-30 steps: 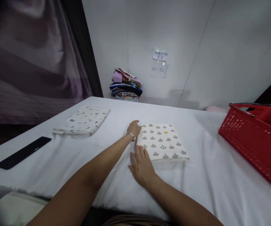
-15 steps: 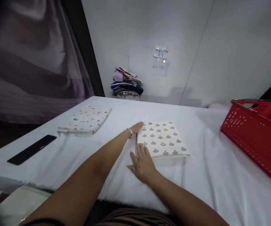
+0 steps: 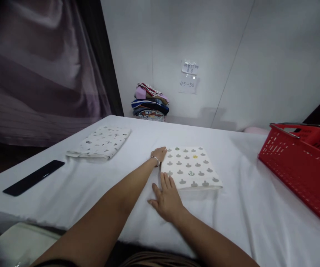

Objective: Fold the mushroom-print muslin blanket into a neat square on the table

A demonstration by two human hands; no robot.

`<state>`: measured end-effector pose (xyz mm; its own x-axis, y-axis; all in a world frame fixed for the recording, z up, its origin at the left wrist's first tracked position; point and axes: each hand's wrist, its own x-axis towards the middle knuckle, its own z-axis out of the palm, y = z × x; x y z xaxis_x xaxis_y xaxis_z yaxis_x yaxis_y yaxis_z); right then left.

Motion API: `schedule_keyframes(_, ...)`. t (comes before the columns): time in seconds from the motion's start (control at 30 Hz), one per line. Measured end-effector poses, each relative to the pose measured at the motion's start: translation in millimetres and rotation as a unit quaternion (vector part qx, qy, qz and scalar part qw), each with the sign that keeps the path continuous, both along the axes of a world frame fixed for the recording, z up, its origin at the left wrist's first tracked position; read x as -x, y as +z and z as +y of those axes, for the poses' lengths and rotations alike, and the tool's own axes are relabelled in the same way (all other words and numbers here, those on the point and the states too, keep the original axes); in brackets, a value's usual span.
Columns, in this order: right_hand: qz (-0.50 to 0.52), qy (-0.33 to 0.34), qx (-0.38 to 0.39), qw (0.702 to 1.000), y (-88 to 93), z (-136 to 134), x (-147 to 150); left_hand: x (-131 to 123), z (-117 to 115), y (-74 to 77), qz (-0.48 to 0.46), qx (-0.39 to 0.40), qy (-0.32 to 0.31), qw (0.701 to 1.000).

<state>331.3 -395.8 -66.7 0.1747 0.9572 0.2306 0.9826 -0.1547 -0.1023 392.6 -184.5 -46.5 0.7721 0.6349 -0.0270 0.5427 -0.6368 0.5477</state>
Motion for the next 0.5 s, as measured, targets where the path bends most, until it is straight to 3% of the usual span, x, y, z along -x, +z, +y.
schedule_keyframes(0.27,0.02,-0.004,0.014,1.0,5.5,-1,7,-8,14,-21.2,0.022,-0.021,-0.008,1.0)
schedule_keyframes(0.37,0.014,-0.004,0.01,1.0,5.5,-1,7,-9,18,-16.2,0.032,-0.019,-0.012,0.999)
schedule_keyframes(0.5,0.015,-0.004,0.002,1.0,2.6,-1,6,-4,17,1.2,0.03,-0.029,-0.033,0.999)
